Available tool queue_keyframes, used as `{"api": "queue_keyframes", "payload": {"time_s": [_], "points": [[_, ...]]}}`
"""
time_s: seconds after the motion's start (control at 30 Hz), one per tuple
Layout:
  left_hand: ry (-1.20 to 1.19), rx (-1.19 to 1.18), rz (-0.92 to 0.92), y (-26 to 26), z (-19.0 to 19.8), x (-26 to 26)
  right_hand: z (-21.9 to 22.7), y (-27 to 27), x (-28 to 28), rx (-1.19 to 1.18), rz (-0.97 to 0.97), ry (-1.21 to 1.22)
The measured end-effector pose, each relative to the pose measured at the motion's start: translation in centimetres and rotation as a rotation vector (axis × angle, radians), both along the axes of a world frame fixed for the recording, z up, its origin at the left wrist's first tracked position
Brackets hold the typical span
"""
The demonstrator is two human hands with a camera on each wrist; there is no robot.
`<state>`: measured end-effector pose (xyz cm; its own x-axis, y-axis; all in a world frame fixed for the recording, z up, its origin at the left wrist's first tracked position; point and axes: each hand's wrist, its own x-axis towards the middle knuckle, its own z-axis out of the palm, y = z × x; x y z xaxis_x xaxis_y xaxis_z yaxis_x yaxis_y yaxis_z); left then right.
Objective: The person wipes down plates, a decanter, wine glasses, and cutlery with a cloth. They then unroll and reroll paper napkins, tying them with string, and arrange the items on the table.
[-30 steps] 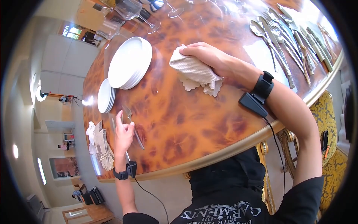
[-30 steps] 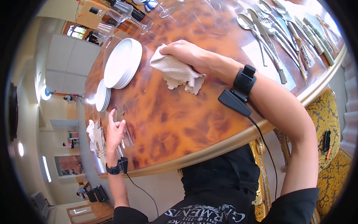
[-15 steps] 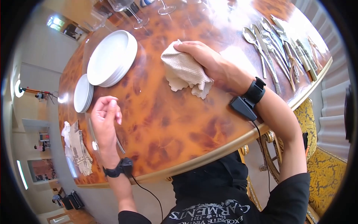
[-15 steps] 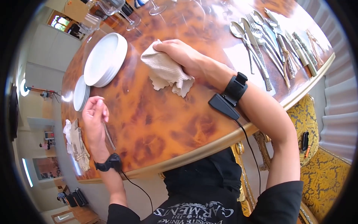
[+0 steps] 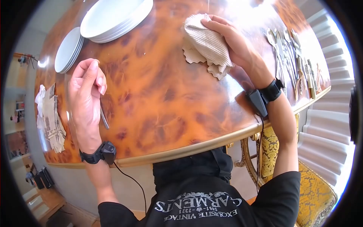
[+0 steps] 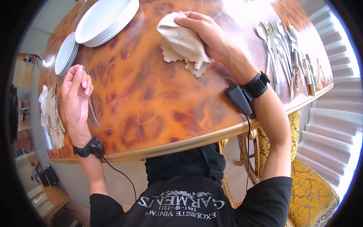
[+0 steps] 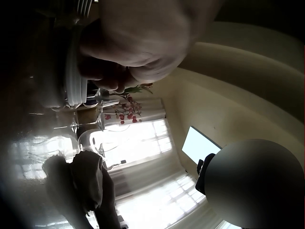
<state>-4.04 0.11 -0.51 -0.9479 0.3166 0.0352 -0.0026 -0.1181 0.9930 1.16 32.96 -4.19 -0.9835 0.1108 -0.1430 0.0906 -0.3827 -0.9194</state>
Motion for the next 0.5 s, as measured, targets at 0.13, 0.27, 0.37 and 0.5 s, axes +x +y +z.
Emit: {"api": "queue_keyframes", "payload": {"time_s": [0.13, 0.27, 0.37, 0.5], "points": [[0.0, 0.067, -0.121, -0.3, 0.3, 0.7, 0.3, 0.1, 0.2, -0.028, 0.047, -0.037], [-0.012, 0.048, -0.143, -0.1, 0.2, 1.1, -0.5, 0.8, 0.0, 0.062, 0.071, -0.05], [0.002, 0.014, -0.133, -0.1, 0.0, 1.2, 0.1, 0.6, -0.1, 0.018, 0.027, -0.077], [0.015, -0.006, -0.141, 0.2, 0.3, 1.7, 0.1, 1.9, 0.0, -0.035, -0.061, 0.04]]}}
